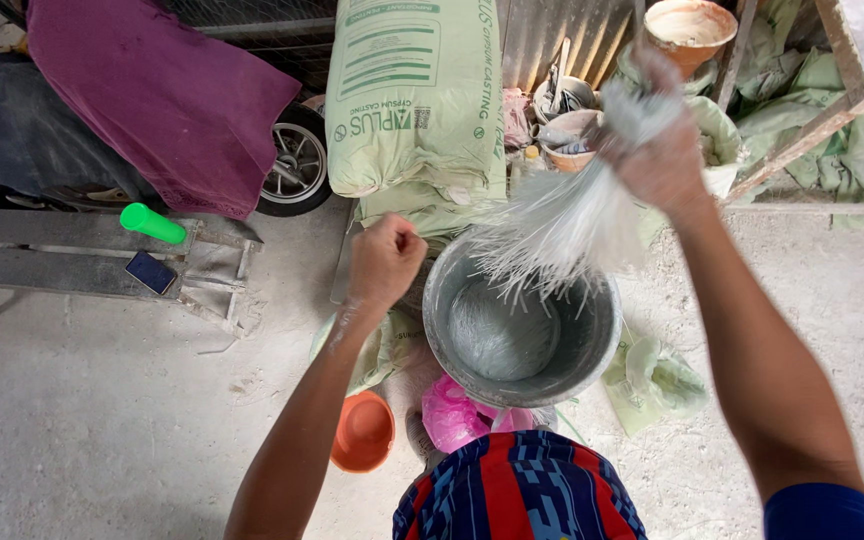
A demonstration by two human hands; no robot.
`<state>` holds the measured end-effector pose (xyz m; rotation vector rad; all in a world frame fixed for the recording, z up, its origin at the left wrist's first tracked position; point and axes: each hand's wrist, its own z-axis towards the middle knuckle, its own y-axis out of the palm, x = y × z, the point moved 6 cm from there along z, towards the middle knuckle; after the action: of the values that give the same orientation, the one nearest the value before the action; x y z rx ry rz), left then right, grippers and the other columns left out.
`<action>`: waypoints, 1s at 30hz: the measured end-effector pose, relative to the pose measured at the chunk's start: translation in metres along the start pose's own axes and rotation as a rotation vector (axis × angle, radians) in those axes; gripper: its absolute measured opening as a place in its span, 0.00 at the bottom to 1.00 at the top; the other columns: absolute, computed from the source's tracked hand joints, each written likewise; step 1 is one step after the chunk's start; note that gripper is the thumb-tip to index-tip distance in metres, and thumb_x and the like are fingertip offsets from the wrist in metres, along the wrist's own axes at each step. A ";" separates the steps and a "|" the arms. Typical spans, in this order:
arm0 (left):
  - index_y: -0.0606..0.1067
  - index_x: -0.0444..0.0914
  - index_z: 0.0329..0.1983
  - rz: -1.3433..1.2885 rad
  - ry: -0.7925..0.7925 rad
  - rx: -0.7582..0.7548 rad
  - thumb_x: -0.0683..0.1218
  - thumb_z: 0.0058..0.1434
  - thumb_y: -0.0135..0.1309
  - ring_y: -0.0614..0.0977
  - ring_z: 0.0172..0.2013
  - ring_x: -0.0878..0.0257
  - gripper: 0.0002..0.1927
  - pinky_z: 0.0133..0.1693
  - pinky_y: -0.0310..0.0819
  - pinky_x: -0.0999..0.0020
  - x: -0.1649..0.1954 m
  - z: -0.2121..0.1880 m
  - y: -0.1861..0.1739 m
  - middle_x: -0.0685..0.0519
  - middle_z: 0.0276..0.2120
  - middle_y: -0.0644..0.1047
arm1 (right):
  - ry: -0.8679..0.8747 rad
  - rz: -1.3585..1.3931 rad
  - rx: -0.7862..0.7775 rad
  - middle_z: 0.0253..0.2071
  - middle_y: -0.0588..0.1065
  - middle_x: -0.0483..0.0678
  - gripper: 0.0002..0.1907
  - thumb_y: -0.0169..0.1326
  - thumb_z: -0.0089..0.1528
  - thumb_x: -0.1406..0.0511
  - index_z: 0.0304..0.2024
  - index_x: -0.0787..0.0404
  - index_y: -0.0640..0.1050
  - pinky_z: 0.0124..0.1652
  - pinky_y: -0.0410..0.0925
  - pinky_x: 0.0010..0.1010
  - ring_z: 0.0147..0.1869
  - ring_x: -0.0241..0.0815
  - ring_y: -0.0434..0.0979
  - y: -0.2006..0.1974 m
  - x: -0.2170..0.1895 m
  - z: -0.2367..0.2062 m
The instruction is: The person cuts a bundle of white fibers with a knife, then scoops white gypsum powder from a sack into an orange bowl and adds it to a large basin. They mix and separate the fibers in the basin by hand, then carry the bowl of mixed material to a workbench with ornate plaster moldings.
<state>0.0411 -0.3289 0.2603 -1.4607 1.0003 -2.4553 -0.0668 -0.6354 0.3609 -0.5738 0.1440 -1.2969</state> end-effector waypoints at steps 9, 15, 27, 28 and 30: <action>0.76 0.34 0.34 0.088 -0.080 -0.120 0.43 0.57 0.59 0.82 0.23 0.63 0.07 0.30 0.77 0.67 0.003 0.003 0.003 0.50 0.23 0.81 | 1.469 0.285 -0.485 0.59 0.76 0.55 0.48 0.66 0.58 0.55 0.76 0.51 0.59 0.55 0.72 0.44 0.54 0.58 0.81 0.098 -0.092 -0.238; 0.78 0.34 0.34 0.093 -0.127 -0.178 0.44 0.56 0.59 0.82 0.24 0.63 0.07 0.31 0.77 0.67 0.000 0.009 0.009 0.50 0.24 0.81 | 1.534 0.298 -0.366 0.61 0.72 0.67 0.67 0.76 0.46 0.49 0.73 0.68 0.51 0.56 0.68 0.50 0.61 0.66 0.75 0.098 -0.127 -0.282; 0.80 0.34 0.38 0.011 -0.054 -0.511 0.46 0.60 0.58 0.84 0.31 0.66 0.09 0.37 0.78 0.70 0.028 0.020 0.058 0.50 0.30 0.83 | 1.545 1.202 -0.172 0.41 0.81 0.42 0.19 0.57 0.61 0.69 0.54 0.63 0.77 0.25 0.69 0.21 0.32 0.27 0.76 0.082 -0.120 -0.173; 0.80 0.34 0.38 0.014 -0.045 -0.524 0.45 0.59 0.58 0.84 0.31 0.66 0.09 0.36 0.78 0.69 0.033 0.020 0.064 0.50 0.30 0.83 | 1.493 1.200 -0.220 0.39 0.79 0.42 0.17 0.58 0.62 0.68 0.53 0.63 0.78 0.25 0.68 0.20 0.30 0.27 0.74 0.079 -0.122 -0.159; 0.80 0.34 0.38 -0.002 -0.016 -0.533 0.45 0.60 0.58 0.85 0.30 0.65 0.08 0.36 0.78 0.69 0.043 0.019 0.073 0.50 0.30 0.83 | 1.382 1.196 -0.323 0.33 0.77 0.43 0.13 0.60 0.64 0.66 0.50 0.63 0.80 0.24 0.67 0.20 0.27 0.26 0.70 0.074 -0.126 -0.139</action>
<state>0.0176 -0.4128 0.2551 -1.6003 1.7451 -2.2713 -0.0956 -0.5505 0.1803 0.2818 1.5895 -0.2555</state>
